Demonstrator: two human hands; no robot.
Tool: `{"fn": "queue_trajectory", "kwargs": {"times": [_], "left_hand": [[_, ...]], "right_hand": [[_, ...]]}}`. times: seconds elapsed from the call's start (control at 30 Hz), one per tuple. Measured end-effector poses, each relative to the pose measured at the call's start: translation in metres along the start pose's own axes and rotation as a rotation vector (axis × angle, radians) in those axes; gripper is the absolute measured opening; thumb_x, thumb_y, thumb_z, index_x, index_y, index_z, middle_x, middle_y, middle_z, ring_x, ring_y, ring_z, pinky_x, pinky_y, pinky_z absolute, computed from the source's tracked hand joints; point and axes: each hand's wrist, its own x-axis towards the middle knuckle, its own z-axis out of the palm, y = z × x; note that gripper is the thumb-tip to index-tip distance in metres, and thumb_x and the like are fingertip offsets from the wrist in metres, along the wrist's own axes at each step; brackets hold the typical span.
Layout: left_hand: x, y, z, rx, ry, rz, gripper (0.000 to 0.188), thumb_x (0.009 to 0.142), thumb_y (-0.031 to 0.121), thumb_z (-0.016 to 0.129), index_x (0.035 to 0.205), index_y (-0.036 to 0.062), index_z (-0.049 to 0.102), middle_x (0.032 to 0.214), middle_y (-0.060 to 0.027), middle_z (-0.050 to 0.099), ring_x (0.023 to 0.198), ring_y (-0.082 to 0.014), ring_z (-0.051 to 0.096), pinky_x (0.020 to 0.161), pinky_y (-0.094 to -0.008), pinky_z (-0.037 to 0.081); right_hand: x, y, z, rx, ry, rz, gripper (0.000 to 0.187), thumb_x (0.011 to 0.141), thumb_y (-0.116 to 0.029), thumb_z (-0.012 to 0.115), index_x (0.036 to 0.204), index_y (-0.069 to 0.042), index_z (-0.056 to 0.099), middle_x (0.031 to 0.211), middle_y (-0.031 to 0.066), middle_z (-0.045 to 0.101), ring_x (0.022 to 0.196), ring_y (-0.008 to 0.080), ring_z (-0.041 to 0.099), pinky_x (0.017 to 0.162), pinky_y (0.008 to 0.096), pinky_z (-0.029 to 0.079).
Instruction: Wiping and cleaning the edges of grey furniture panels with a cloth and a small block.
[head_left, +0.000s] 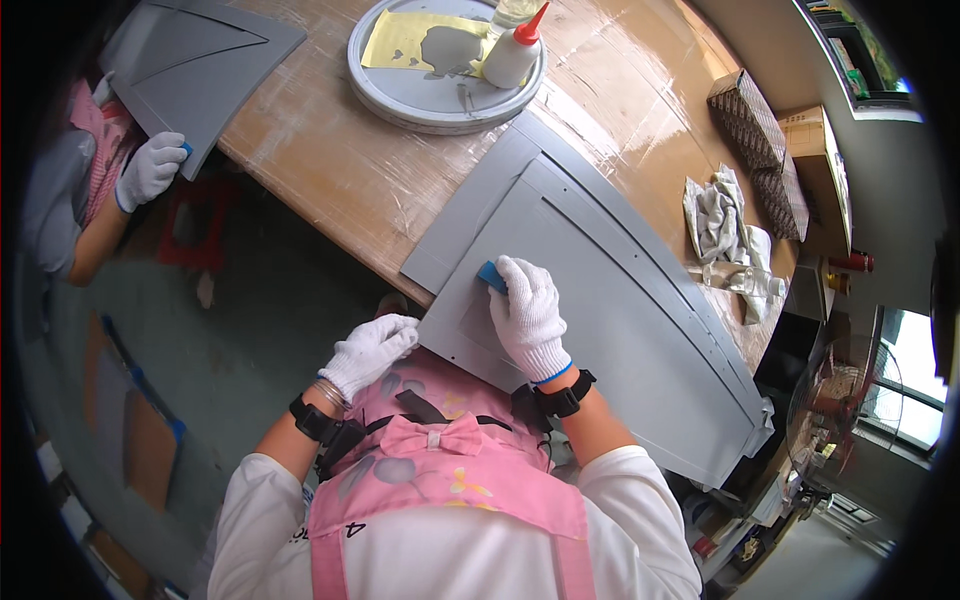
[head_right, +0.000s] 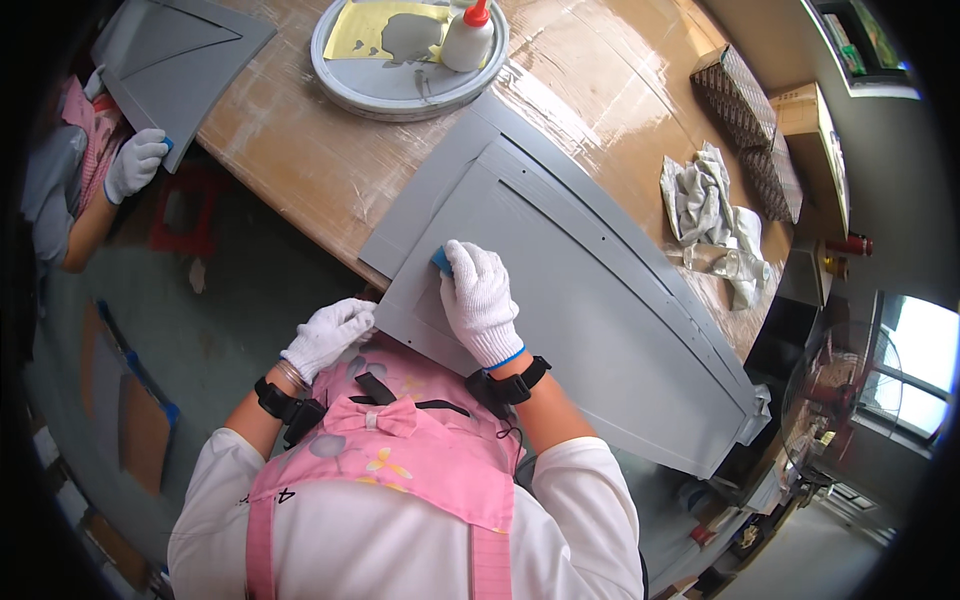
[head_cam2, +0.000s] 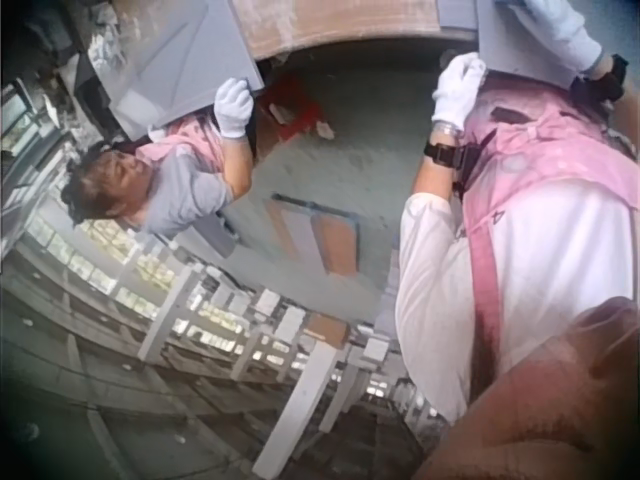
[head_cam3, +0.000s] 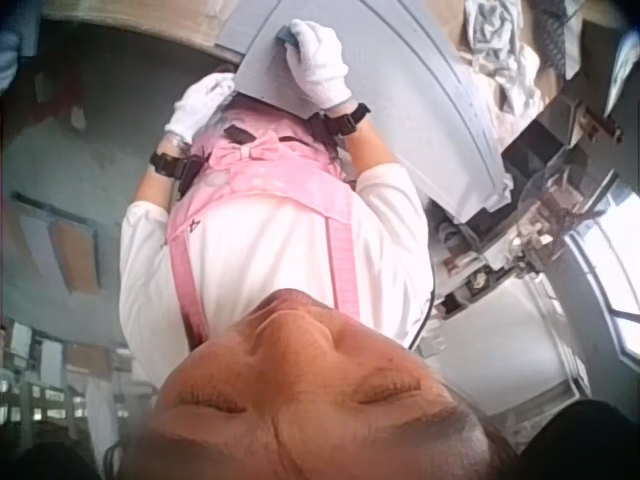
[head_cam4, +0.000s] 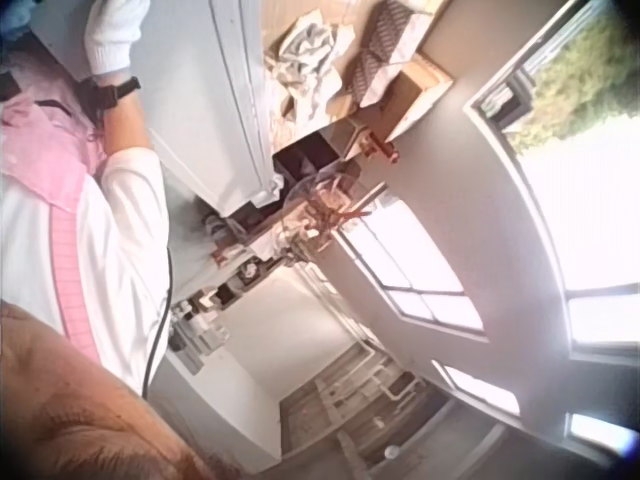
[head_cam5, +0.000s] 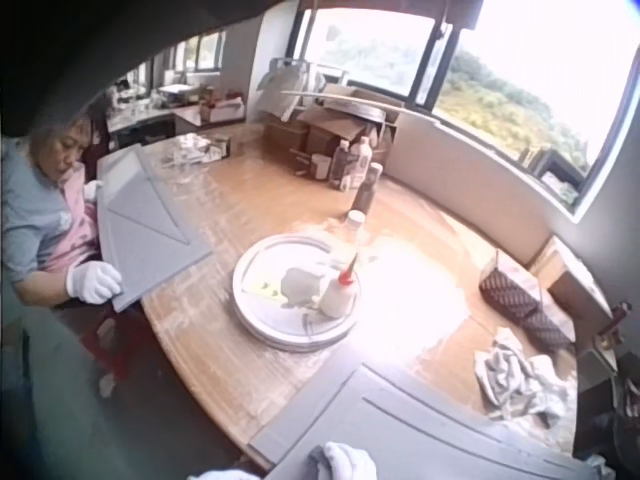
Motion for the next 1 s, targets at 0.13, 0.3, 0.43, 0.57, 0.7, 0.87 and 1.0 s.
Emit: {"fn": "queue_trajectory", "kwargs": {"times": [0.13, 0.3, 0.43, 0.57, 0.7, 0.87, 1.0], "left_hand": [[0.005, 0.006, 0.002, 0.146, 0.022, 0.004, 0.045, 0.1, 0.032, 0.059, 0.128, -0.0027, 0.058, 0.105, -0.0077, 0.068, 0.096, -0.0131, 0.062, 0.087, -0.0291, 0.051], [0.006, 0.017, 0.006, 0.256, 0.068, 0.072, 0.045, 0.099, 0.032, 0.06, 0.127, -0.0028, 0.059, 0.11, -0.0109, 0.068, 0.101, -0.0158, 0.062, 0.091, -0.0306, 0.05], [0.01, 0.028, 0.009, 0.282, 0.055, 0.078, 0.045, 0.098, 0.032, 0.06, 0.126, -0.0032, 0.059, 0.11, -0.0112, 0.068, 0.102, -0.0152, 0.062, 0.091, -0.0306, 0.05], [0.014, 0.033, 0.01, 0.309, 0.049, 0.065, 0.046, 0.098, 0.033, 0.061, 0.127, -0.0033, 0.059, 0.11, -0.011, 0.068, 0.102, -0.0153, 0.062, 0.091, -0.031, 0.05], [0.017, 0.024, 0.009, 0.269, 0.051, 0.079, 0.047, 0.098, 0.034, 0.061, 0.126, -0.0033, 0.059, 0.109, -0.0109, 0.068, 0.101, -0.0158, 0.062, 0.091, -0.0313, 0.05], [0.016, 0.023, 0.009, 0.243, 0.05, 0.074, 0.047, 0.098, 0.036, 0.062, 0.125, -0.0033, 0.059, 0.109, -0.0111, 0.068, 0.101, -0.0161, 0.062, 0.091, -0.0313, 0.05], [0.017, 0.024, 0.009, 0.262, 0.048, 0.077, 0.047, 0.098, 0.036, 0.062, 0.124, -0.0029, 0.06, 0.109, -0.0118, 0.068, 0.101, -0.017, 0.063, 0.091, -0.0316, 0.05]], "right_hand": [[0.029, 0.036, -0.009, -0.024, 0.11, 0.084, 0.05, 0.073, 0.002, 0.07, 0.121, -0.002, 0.055, 0.106, 0.0184, 0.062, 0.095, 0.0375, 0.06, 0.084, 0.0456, 0.05], [0.027, 0.073, -0.055, -0.13, 0.249, 0.24, 0.047, 0.075, 0.004, 0.071, 0.119, -0.002, 0.057, 0.104, 0.0178, 0.064, 0.097, 0.037, 0.062, 0.084, 0.0434, 0.052], [-0.003, 0.111, -0.086, -0.297, 0.182, 0.143, 0.05, 0.071, 0.008, 0.068, 0.119, -0.003, 0.058, 0.107, 0.0172, 0.064, 0.096, 0.0372, 0.062, 0.084, 0.0444, 0.052], [-0.007, 0.117, -0.089, -0.358, 0.106, 0.148, 0.051, 0.07, 0.007, 0.066, 0.12, -0.003, 0.058, 0.106, 0.0169, 0.064, 0.096, 0.0367, 0.061, 0.085, 0.0444, 0.051], [-0.003, 0.115, -0.08, -0.369, 0.08, 0.154, 0.05, 0.071, 0.004, 0.065, 0.12, -0.003, 0.059, 0.106, 0.0167, 0.064, 0.097, 0.0363, 0.061, 0.086, 0.0444, 0.051], [0.02, 0.104, -0.057, -0.337, 0.064, 0.104, 0.047, 0.072, 0.004, 0.066, 0.117, -0.001, 0.058, 0.104, 0.0168, 0.063, 0.091, 0.037, 0.061, 0.081, 0.045, 0.051], [0.05, 0.088, -0.033, -0.311, 0.11, 0.042, 0.047, 0.074, 0.002, 0.068, 0.119, -0.002, 0.056, 0.104, 0.0174, 0.062, 0.091, 0.0368, 0.06, 0.08, 0.0447, 0.051]]}}
